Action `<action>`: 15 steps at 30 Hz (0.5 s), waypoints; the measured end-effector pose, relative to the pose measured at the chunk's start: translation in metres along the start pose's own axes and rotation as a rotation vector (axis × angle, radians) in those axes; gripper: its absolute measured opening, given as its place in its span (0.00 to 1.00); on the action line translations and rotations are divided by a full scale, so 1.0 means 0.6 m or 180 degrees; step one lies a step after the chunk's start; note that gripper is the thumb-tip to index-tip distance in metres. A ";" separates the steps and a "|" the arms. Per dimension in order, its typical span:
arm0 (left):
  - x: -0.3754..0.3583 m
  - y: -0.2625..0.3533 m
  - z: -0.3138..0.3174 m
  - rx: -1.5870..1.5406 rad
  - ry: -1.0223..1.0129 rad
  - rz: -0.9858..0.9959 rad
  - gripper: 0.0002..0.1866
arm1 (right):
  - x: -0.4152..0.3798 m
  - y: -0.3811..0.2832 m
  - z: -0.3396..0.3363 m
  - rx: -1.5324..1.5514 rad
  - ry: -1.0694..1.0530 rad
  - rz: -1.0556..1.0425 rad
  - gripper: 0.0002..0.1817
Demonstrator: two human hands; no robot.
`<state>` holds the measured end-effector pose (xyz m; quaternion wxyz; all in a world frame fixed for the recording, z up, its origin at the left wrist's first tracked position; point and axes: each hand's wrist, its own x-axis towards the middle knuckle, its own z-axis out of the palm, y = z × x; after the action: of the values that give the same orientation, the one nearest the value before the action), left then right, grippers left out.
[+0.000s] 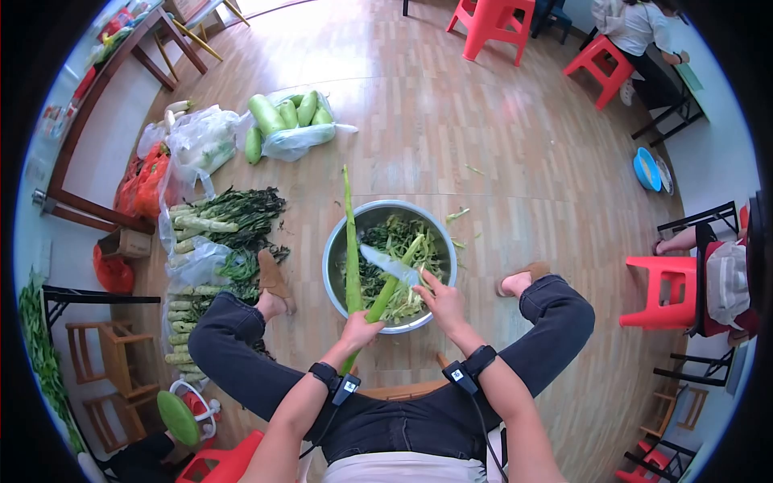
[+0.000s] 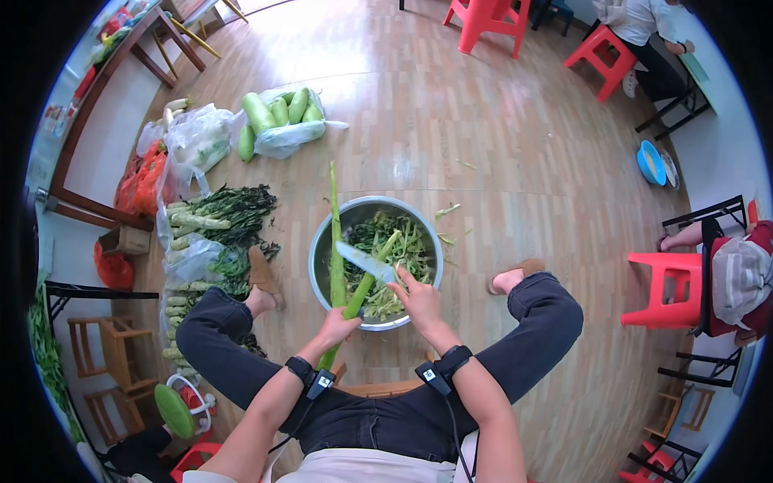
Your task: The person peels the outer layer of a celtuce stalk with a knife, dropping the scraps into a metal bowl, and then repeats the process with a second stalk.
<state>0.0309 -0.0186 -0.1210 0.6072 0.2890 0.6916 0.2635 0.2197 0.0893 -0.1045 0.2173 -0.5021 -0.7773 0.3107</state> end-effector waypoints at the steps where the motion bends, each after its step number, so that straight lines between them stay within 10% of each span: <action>1: 0.000 0.000 0.001 -0.0013 0.0013 0.0007 0.09 | 0.005 0.001 -0.006 0.0139 0.0148 0.0165 0.22; 15: 0.000 -0.006 0.000 0.0133 0.0192 0.0032 0.11 | -0.013 -0.035 0.001 -0.0205 -0.0287 0.0017 0.23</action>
<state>0.0305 -0.0211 -0.1236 0.5786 0.2970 0.7135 0.2606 0.2090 0.0754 -0.0902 0.1650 -0.4965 -0.7945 0.3084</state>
